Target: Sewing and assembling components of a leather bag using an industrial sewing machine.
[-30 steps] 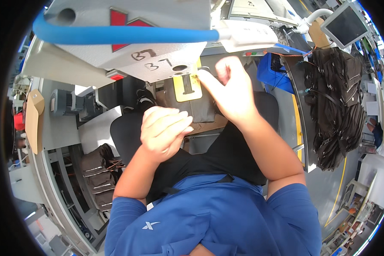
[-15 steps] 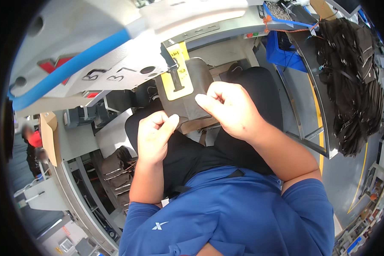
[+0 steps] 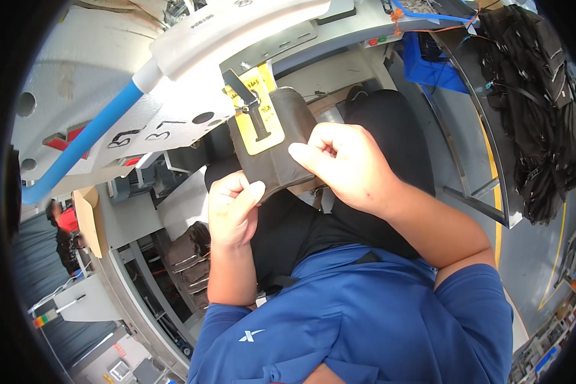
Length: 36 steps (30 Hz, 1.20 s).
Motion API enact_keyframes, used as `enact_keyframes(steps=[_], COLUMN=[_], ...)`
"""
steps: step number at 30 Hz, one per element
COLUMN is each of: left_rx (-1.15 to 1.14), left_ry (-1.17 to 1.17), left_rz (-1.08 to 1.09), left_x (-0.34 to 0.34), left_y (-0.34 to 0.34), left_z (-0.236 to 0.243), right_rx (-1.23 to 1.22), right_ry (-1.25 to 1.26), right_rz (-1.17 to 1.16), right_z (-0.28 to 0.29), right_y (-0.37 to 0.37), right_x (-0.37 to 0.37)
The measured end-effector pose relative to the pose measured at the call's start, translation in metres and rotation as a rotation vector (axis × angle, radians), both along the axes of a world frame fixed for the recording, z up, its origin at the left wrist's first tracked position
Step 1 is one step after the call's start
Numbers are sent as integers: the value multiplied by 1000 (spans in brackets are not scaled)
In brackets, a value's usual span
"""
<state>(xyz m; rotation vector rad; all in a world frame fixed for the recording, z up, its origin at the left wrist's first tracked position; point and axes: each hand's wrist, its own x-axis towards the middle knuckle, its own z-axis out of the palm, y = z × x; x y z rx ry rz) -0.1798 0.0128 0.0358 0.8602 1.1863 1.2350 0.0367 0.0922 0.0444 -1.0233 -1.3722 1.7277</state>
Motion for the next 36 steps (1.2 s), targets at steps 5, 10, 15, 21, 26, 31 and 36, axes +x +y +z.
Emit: enact_keyframes(steps=[5, 10, 15, 21, 26, 31, 36], left_rx=[-9, 22, 74, 8, 152, 162, 139], left_ry=[48, 222, 141, 213, 358, 383, 413], left_rz=[-41, -37, -137, 34, 347, 333, 311], left_x=[-5, -8, -15, -16, 10, 10, 10], left_y=[2, 3, 6, 13, 29, 27, 25], left_z=[1, 0, -4, -1, 5, 4, 5], right_rx=[-56, 30, 132, 213, 522, 425, 321], right_ry=[-110, -82, 15, 5, -231, -4, 160], right_rz=[42, 111, 93, -22, 151, 299, 249], right_z=[6, -2, -20, -24, -21, -31, -34], right_y=[6, 13, 14, 58, 98, 103, 99], right_x=[4, 3, 1, 4, -11, -22, -30])
